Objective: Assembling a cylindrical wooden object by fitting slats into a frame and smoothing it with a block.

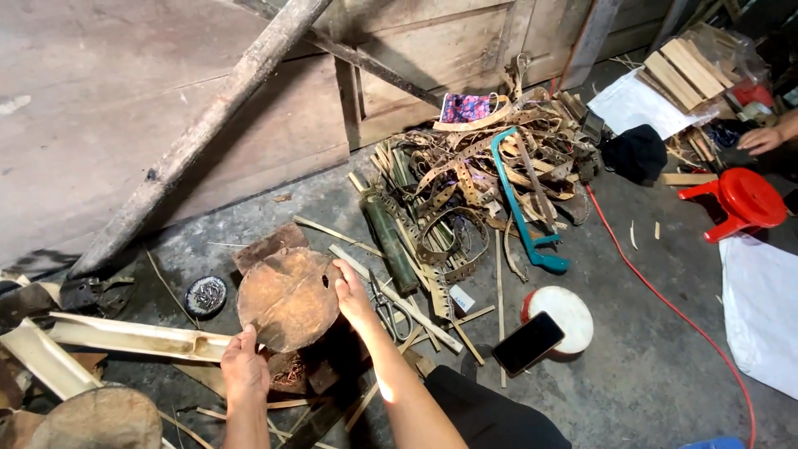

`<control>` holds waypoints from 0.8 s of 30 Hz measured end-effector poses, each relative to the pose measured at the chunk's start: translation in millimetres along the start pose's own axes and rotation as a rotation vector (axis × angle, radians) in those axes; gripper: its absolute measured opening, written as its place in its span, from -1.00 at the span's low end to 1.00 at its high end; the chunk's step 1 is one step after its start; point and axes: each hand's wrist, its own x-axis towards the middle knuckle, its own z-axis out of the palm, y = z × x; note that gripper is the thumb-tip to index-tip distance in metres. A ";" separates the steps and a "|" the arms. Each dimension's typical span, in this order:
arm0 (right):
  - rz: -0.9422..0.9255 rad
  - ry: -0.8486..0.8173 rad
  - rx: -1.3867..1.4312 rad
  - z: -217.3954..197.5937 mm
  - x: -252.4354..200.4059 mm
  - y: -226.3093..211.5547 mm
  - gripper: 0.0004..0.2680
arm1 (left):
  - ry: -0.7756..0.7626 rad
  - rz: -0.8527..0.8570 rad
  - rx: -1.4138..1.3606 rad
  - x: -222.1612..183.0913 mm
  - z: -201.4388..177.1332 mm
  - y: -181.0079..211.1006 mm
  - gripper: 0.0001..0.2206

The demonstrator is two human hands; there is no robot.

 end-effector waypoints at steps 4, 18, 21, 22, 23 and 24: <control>0.058 -0.020 0.079 -0.9 -4.9 -2.8 -0.69 | 0.024 0.078 0.079 -10.9 6.2 11.2 -0.90; -0.168 0.267 -0.009 -8.1 -18.6 -43.4 -0.70 | 0.143 0.241 0.287 -17.0 15.7 46.8 -0.69; -0.394 0.284 -0.044 -15.2 -6.9 -80.8 -0.75 | 0.160 0.709 0.554 42.8 -0.3 58.1 -0.70; -0.546 0.249 -0.145 -20.1 -3.3 -90.0 -0.77 | 0.129 1.041 0.718 67.0 -4.0 61.0 -0.75; -0.543 0.275 -0.160 -36.1 -7.9 -118.2 -0.77 | 0.100 1.041 0.707 66.0 8.3 93.8 -0.75; -0.392 0.032 -0.415 -51.5 -11.9 -145.7 -0.68 | 0.085 1.177 0.888 66.5 21.2 126.0 -0.76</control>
